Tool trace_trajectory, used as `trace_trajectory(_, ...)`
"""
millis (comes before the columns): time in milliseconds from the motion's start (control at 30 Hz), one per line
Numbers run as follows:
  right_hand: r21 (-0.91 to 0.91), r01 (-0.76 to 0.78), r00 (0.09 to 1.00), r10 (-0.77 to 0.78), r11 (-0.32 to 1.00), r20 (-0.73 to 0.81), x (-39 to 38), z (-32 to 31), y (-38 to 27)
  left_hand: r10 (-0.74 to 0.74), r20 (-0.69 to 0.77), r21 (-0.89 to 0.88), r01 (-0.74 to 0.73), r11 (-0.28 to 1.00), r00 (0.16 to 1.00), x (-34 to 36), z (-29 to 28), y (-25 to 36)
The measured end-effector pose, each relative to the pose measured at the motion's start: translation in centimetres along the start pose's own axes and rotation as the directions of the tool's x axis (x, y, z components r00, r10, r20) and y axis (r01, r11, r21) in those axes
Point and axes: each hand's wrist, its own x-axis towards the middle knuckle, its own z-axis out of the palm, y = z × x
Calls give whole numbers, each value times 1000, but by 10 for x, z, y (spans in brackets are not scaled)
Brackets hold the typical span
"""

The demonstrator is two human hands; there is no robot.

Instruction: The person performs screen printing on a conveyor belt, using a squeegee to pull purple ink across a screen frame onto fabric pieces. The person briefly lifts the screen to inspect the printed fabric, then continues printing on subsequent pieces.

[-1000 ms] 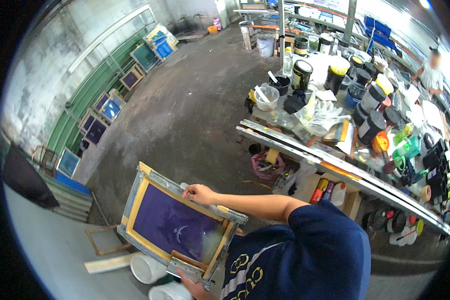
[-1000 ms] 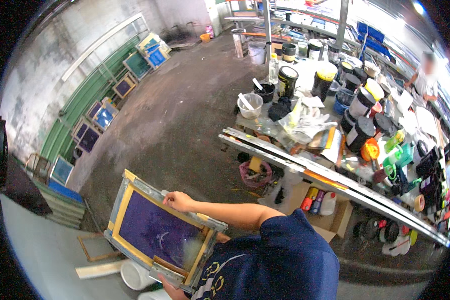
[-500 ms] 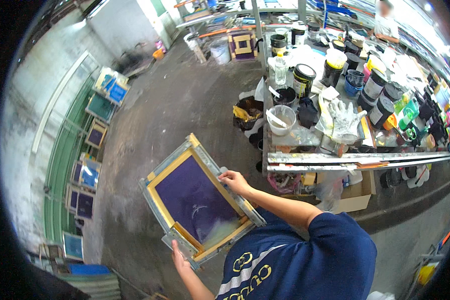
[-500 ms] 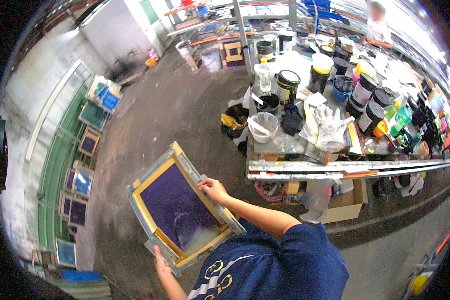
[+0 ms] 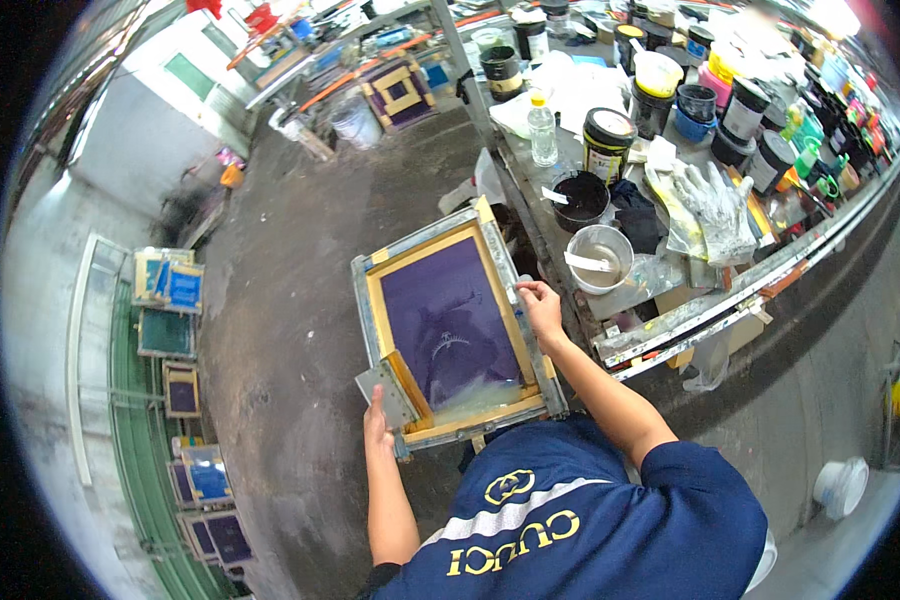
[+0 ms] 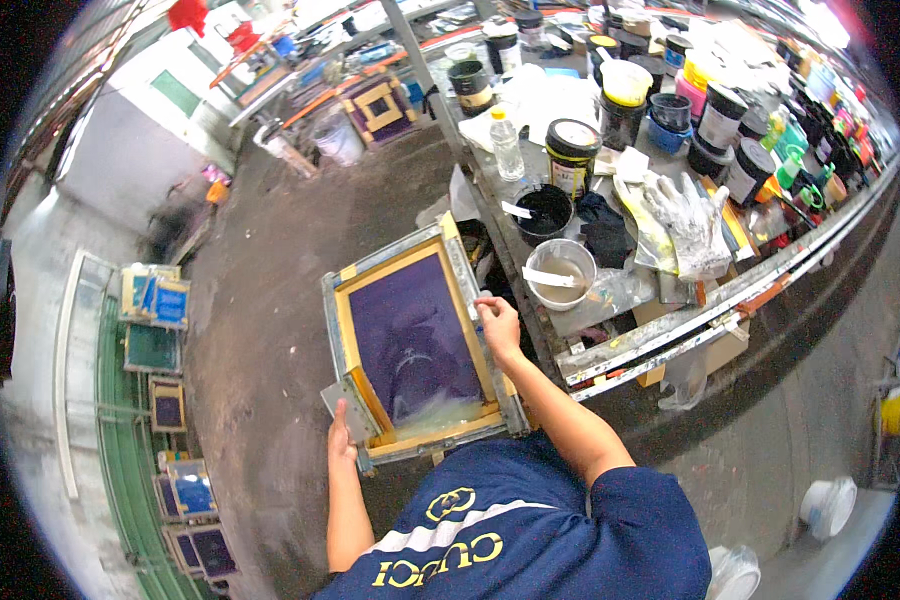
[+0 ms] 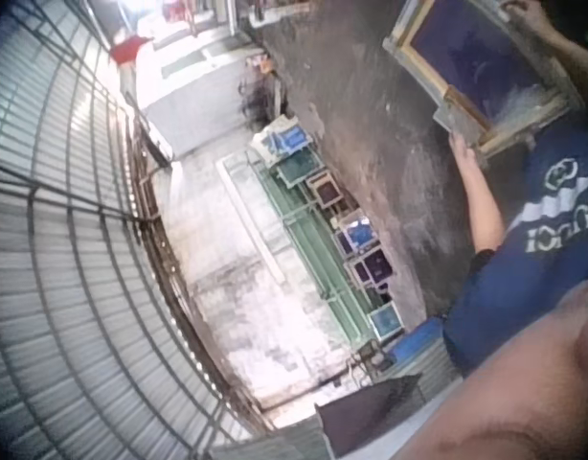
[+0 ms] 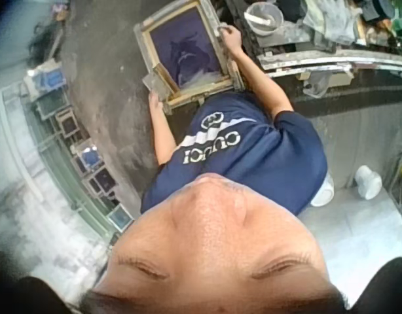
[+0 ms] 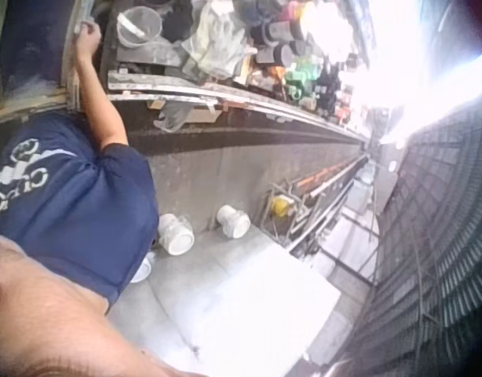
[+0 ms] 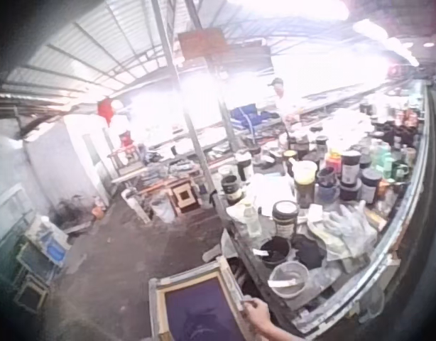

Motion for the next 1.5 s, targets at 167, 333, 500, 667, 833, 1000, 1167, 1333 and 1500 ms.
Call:
trace_trajectory(167, -24, 8, 979, -12, 1000, -203, 42, 17, 20, -92, 100, 141, 77, 987, 991, 125, 23, 29)
trace_trajectory(333, -4, 108, 941, -104, 994, -321, 62, 57, 27, -201, 189, 231, 155, 960, 961, 215, 32, 93)
trace_trajectory(500, 53, 26, 926, -5, 998, -377, 71, 107, 38, -285, 208, 322, 210, 923, 936, 301, 31, 149)
trace_trajectory(667, 88, -27, 880, 65, 996, -470, 90, 128, 63, -290, 313, 375, 163, 913, 904, 360, 47, 160)
trace_trajectory(833, -121, 7, 873, -66, 993, -484, 118, 115, 74, -362, 406, 352, 222, 909, 839, 418, 77, 147)
trace_trajectory(1000, -298, -54, 895, -86, 953, -438, 140, 106, 63, -428, 415, 299, 323, 898, 803, 461, 103, 123)
trace_trajectory(1167, -773, -86, 868, -334, 629, -368, 109, 136, 2, -396, 495, 241, 315, 918, 773, 474, 111, 110)
trace_trajectory(1333, -664, 385, 605, -718, 641, -343, 154, 128, -109, -416, 421, 262, 330, 907, 806, 480, 115, 102)
trace_trajectory(1500, -709, 237, 559, -690, 664, -459, 284, 84, -169, -244, 361, 272, 149, 951, 900, 464, 122, 112)
